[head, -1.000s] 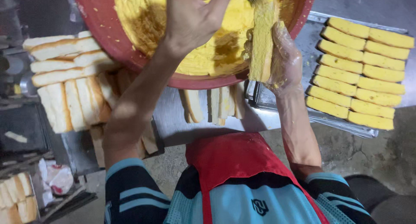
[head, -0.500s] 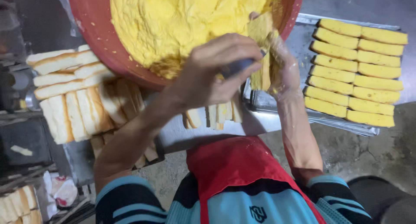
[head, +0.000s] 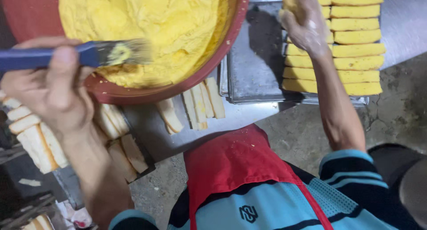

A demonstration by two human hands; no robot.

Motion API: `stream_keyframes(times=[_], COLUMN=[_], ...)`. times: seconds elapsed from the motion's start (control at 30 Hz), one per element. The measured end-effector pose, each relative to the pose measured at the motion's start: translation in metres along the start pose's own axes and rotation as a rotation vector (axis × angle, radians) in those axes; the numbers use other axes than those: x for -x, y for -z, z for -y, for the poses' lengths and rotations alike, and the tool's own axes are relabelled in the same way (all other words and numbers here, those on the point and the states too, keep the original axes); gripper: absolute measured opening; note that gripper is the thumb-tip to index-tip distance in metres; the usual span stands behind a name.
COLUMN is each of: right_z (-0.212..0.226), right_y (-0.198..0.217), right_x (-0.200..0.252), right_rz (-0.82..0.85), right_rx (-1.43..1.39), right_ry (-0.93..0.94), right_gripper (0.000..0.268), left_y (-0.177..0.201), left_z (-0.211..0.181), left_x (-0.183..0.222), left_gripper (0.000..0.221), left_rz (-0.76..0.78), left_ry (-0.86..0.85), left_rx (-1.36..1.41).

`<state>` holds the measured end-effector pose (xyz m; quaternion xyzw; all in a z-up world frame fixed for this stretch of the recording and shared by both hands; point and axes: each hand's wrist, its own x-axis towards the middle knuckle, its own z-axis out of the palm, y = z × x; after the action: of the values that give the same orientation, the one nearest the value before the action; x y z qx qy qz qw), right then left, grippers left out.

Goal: The person spreads a yellow paste onto bread slices using a brush and arranges them on a metal tray.

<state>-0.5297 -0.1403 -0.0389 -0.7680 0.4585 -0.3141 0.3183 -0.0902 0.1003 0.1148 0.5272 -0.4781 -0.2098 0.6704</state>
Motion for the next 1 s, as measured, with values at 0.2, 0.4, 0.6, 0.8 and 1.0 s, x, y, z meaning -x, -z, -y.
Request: stream_keyframes(times=[0.2,0.4,0.6,0.8,1.0], right_z=[-0.037,-0.046,-0.072,-0.065,0.082], right_y=[-0.059,-0.090,-0.097,-0.086,-0.076], right_x=[-0.070,-0.080,-0.084,-0.052,0.071], right_rz=[0.169,-0.017,-0.020,0.131,0.158], right_rx=[0.389,0.463,0.401,0.500,0.171], right_ry=[0.570,0.684,0.516,-0.093,0.208], right_gripper=[0.037,0.056,0.052,0.022,0.012], left_y=[0.011,0.006,-0.002,0.020,0.049], left_z=[0.003,-0.002,-0.003,0.001,0.004], left_x=[0.041,0.054,0.046,0.038,0.034], left_gripper=[0.013,0.009,0.012,0.014,0.015], left_rz=[-0.141,-0.143,-0.108,-0.085,-0.123], left_ry=[0.158,0.161,0.150,0.062,0.142], left_rx=[0.296,0.198,0.147,0.063,0.164])
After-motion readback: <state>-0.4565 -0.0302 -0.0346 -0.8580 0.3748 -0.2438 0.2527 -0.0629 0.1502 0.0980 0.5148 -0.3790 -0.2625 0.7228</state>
